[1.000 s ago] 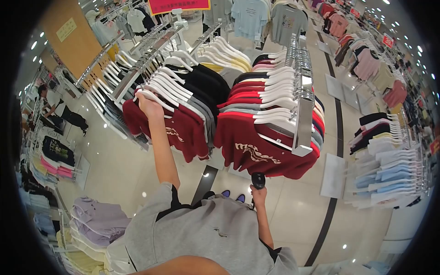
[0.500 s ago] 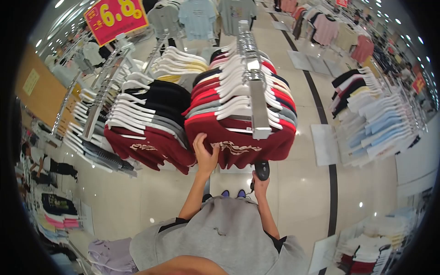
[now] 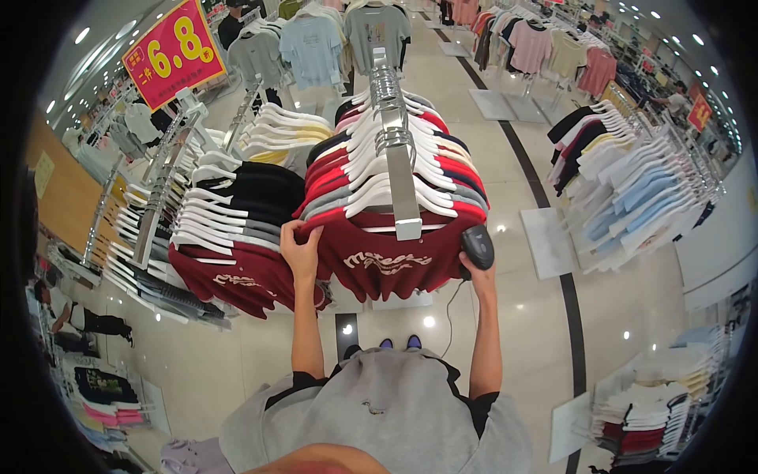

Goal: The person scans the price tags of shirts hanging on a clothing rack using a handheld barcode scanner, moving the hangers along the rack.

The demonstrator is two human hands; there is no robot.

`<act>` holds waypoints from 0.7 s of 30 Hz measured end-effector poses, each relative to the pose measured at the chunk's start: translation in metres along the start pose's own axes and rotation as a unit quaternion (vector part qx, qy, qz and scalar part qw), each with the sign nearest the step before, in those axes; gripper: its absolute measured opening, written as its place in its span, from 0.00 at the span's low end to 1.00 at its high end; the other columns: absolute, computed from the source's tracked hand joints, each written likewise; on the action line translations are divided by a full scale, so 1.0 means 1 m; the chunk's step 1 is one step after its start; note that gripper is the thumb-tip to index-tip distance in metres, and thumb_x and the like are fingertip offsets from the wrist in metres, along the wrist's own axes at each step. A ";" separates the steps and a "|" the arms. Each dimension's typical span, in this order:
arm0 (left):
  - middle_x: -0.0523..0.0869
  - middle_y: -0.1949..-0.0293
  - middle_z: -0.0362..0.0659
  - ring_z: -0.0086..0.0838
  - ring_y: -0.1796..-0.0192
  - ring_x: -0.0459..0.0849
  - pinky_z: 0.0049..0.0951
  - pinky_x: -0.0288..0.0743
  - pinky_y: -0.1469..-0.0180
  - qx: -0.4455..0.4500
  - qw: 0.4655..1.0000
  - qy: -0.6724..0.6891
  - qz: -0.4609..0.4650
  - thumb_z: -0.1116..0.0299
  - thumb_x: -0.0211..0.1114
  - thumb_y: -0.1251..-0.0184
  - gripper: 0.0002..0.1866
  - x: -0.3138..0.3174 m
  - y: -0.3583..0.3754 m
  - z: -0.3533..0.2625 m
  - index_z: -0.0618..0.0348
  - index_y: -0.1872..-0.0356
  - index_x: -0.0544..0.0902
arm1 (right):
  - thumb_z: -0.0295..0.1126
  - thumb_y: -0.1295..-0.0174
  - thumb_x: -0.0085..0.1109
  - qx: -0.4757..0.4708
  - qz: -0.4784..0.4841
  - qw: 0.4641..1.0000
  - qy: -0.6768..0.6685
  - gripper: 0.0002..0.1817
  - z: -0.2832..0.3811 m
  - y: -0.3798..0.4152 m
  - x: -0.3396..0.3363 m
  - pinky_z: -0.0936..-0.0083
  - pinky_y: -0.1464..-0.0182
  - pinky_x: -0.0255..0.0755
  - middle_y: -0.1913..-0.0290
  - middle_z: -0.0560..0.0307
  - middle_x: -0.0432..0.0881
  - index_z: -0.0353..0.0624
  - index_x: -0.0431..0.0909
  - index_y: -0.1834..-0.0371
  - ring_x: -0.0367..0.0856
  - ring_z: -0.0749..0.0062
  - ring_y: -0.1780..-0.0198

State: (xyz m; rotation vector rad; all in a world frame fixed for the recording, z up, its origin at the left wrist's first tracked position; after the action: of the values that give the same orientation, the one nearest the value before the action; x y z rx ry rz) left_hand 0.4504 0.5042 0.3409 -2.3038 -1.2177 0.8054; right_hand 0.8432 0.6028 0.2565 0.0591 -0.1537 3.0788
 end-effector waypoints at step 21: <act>0.87 0.62 0.53 0.41 0.57 0.86 0.37 0.76 0.56 -0.312 0.862 -0.011 0.399 0.51 0.63 0.41 0.24 0.131 0.300 0.200 0.60 0.52 0.81 | 0.30 0.49 0.71 0.009 -0.012 1.000 -0.010 0.22 -0.048 0.053 0.019 0.75 0.50 0.70 0.56 0.56 0.81 0.37 0.77 0.51 0.78 0.73 0.57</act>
State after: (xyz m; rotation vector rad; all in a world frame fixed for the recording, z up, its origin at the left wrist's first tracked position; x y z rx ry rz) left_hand 0.5592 0.4719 -0.0257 -3.4310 -0.5036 0.7393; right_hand 0.8193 0.5557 0.2047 0.0918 -0.1264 3.0570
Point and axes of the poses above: each hand's wrist, its own y-axis away from the middle knuckle, its own x-axis out of the palm, z = x × y, the point moved 5 cm from there along -y, towards the middle knuckle
